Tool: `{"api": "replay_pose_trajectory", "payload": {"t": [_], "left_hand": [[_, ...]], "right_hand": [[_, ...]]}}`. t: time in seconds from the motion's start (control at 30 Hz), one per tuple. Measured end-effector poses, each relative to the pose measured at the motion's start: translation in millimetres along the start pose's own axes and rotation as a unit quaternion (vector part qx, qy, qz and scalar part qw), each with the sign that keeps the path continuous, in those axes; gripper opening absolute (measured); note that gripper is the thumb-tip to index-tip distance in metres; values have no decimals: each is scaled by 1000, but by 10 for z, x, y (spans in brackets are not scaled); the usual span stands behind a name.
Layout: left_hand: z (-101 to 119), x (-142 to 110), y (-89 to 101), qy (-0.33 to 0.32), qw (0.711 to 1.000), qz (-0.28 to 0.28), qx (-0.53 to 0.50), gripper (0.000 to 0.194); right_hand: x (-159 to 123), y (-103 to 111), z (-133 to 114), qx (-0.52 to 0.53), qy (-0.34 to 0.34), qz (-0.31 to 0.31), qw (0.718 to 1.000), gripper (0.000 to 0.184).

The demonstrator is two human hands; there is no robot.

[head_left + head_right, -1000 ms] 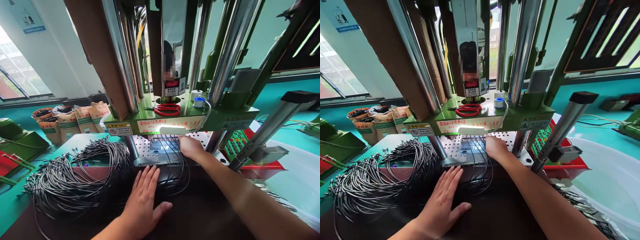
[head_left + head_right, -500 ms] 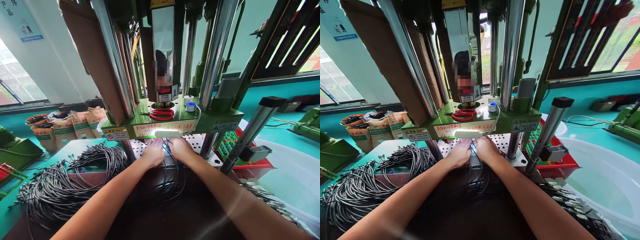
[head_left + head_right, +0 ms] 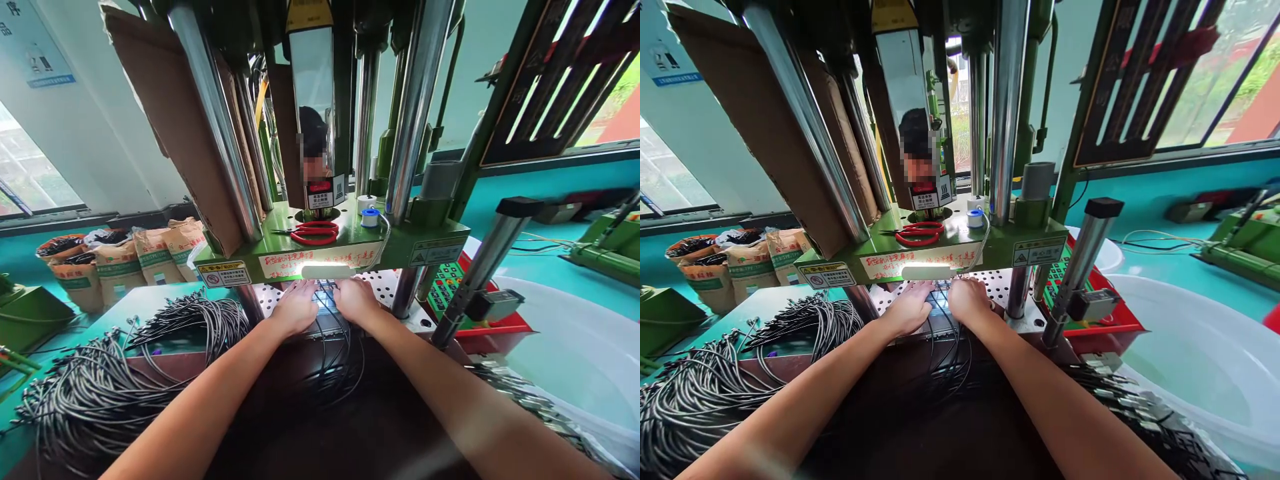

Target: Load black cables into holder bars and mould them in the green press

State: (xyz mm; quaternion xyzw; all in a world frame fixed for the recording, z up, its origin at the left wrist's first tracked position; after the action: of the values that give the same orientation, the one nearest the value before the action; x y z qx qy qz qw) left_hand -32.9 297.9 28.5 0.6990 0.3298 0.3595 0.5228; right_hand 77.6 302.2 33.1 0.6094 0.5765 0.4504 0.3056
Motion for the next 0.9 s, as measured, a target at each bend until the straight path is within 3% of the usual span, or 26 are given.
{"api": "replay_pose_trajectory", "payload": {"t": [0.27,0.47,0.73,0.9], "left_hand": [[-5,12,70,13,1000,18,1,45],[192,37,47,-40,999,-3,-22,50],[90,36,29,-31,999,-7,-29,49],[185,70,87,-42,999,2,-27,50]], "right_hand": [[22,-12,-19,16,1,-5,1000,24],[11,-12,-19,25,1,-9,1000,25],[27,-53,7,33,1,-5,999,24],[29,-49,27,38,-1,-2,999,24]]}}
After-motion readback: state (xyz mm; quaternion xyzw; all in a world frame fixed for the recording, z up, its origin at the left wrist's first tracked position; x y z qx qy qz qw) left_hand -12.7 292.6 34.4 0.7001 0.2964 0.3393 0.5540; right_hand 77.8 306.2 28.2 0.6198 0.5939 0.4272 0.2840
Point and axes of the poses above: each hand's wrist, its own x-axis towards the middle knuckle, its own y-axis out of the back of the hand, z = x × y, the point moved 9 cm from there along x, towards the middle knuckle, and after that the axes turned 14 degrees about x, right-handed, at the moved point
